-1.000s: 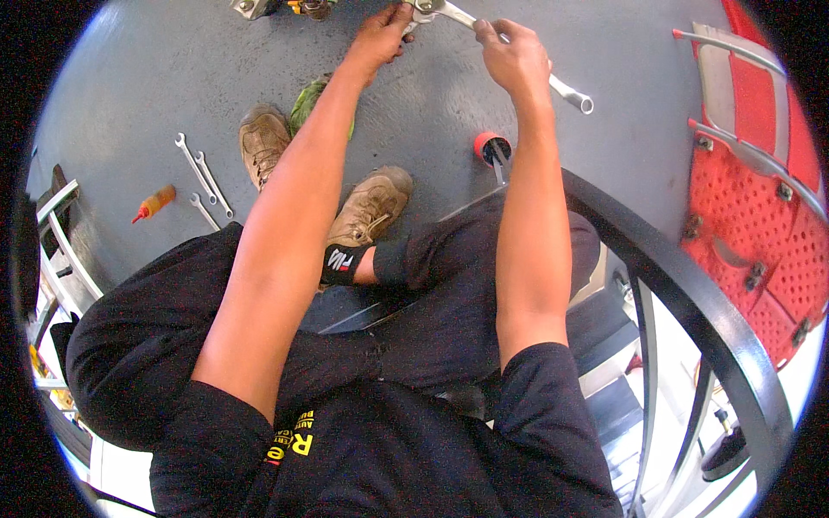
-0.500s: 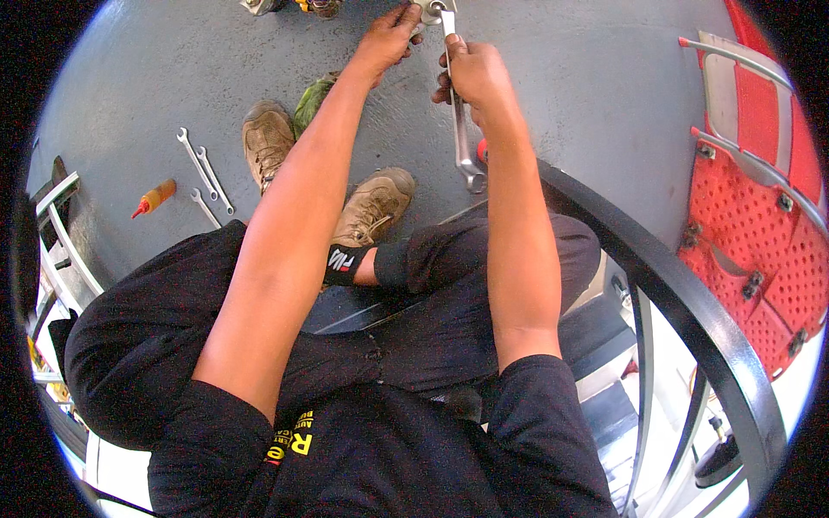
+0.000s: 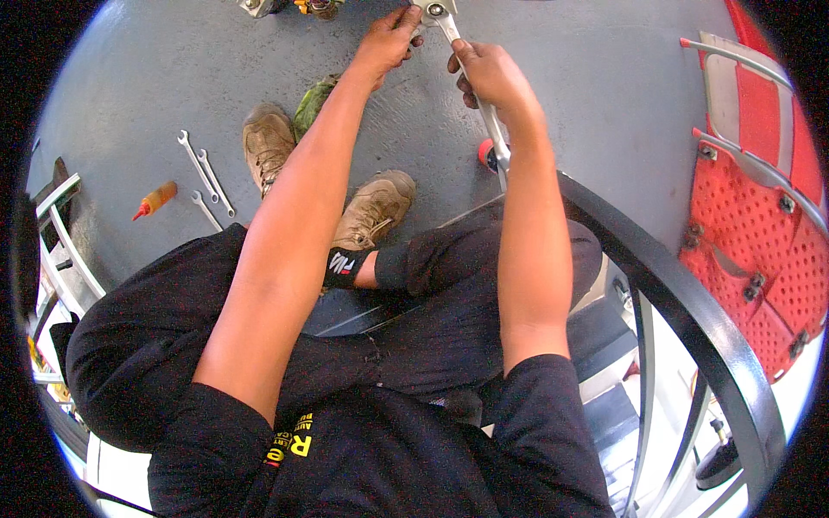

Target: The person sits on the floor and uses a green cloth to wipe a valve attached to a white tank. They then use two wrenches to tighten the valve fitting. The person continues to wipe the valve and surrounding area with the cloth.

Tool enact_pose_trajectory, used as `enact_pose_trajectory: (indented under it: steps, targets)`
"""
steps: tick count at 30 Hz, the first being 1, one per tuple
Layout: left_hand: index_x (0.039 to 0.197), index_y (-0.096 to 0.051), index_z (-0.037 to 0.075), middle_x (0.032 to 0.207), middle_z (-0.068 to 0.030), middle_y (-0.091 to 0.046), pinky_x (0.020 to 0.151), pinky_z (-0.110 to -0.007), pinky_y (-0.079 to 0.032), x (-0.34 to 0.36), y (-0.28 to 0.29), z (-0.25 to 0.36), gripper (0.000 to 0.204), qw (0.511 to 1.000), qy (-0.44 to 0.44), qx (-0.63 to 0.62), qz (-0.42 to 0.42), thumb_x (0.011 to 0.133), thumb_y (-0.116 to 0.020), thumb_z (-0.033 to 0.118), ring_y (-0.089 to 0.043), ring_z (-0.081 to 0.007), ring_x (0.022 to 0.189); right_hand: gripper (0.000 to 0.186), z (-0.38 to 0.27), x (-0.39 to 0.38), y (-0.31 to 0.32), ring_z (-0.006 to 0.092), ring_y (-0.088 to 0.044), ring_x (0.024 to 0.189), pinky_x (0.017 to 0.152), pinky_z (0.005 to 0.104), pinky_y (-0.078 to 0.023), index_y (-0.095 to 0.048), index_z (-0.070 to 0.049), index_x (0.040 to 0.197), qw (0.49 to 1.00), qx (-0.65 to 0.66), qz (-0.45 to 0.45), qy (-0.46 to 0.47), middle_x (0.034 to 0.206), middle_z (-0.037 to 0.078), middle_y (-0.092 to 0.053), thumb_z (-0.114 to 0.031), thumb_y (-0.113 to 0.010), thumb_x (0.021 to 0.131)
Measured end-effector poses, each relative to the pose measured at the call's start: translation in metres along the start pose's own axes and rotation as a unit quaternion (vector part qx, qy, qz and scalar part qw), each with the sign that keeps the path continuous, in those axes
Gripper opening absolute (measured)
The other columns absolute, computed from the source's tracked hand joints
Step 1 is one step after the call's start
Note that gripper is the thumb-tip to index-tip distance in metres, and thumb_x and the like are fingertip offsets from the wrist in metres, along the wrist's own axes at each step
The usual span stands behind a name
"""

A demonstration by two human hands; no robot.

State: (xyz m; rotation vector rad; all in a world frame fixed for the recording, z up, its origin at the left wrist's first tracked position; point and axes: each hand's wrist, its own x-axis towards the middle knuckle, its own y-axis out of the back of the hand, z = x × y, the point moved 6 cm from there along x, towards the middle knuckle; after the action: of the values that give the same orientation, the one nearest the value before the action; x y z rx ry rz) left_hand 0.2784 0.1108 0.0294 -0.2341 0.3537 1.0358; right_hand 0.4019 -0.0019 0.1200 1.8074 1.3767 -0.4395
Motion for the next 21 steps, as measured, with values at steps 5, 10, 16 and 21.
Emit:
enact_pose_trajectory:
  steps: [5,10,16,21]
  targets:
    - [0.138,-0.064,0.009,0.102,-0.0102,-0.075,0.08,-0.036,-0.054,0.004,0.0,-0.006,0.054,1.0,-0.01,-0.013,0.006,0.103,-0.059,0.05,-0.071,-0.0164,0.083,0.047,0.0,-0.002,-0.009,0.0135,-0.052,0.056,0.052,0.029,-0.048,-0.064,-0.006,0.092,0.997,0.073,0.004,-0.023,0.065,0.0,-0.053,-0.048,-0.051,0.108]
    - [0.135,-0.065,0.007,0.104,-0.0121,-0.076,0.083,-0.036,-0.054,0.003,0.002,-0.007,0.054,1.0,0.012,0.013,0.02,0.103,-0.058,0.05,-0.072,-0.018,0.083,0.046,0.003,-0.001,-0.013,0.0175,-0.062,0.068,0.064,0.0324,-0.053,-0.067,-0.005,0.097,0.995,0.079,-0.03,-0.053,0.072,0.006,-0.063,-0.047,-0.051,0.107]
    - [0.132,-0.067,0.007,0.101,-0.0113,-0.076,0.083,-0.037,-0.054,0.008,-0.002,-0.003,0.055,1.0,-0.018,0.015,-0.005,0.102,-0.058,0.053,-0.072,-0.0186,0.08,0.033,0.004,0.024,0.049,0.0404,-0.069,0.102,0.087,0.0471,-0.053,-0.079,-0.02,0.107,0.93,-0.253,0.235,0.126,0.106,0.017,-0.075,-0.042,-0.056,0.098]
    - [0.133,-0.067,0.008,0.094,-0.0108,-0.074,0.082,-0.038,-0.053,0.007,0.001,-0.007,0.054,0.999,-0.008,0.042,0.014,0.103,-0.057,0.052,-0.071,-0.019,0.081,0.036,-0.01,0.01,0.044,0.0172,-0.055,0.073,0.072,0.0373,-0.047,-0.077,-0.006,0.105,0.964,-0.153,0.181,0.121,0.074,0.004,-0.059,-0.038,-0.061,0.104]
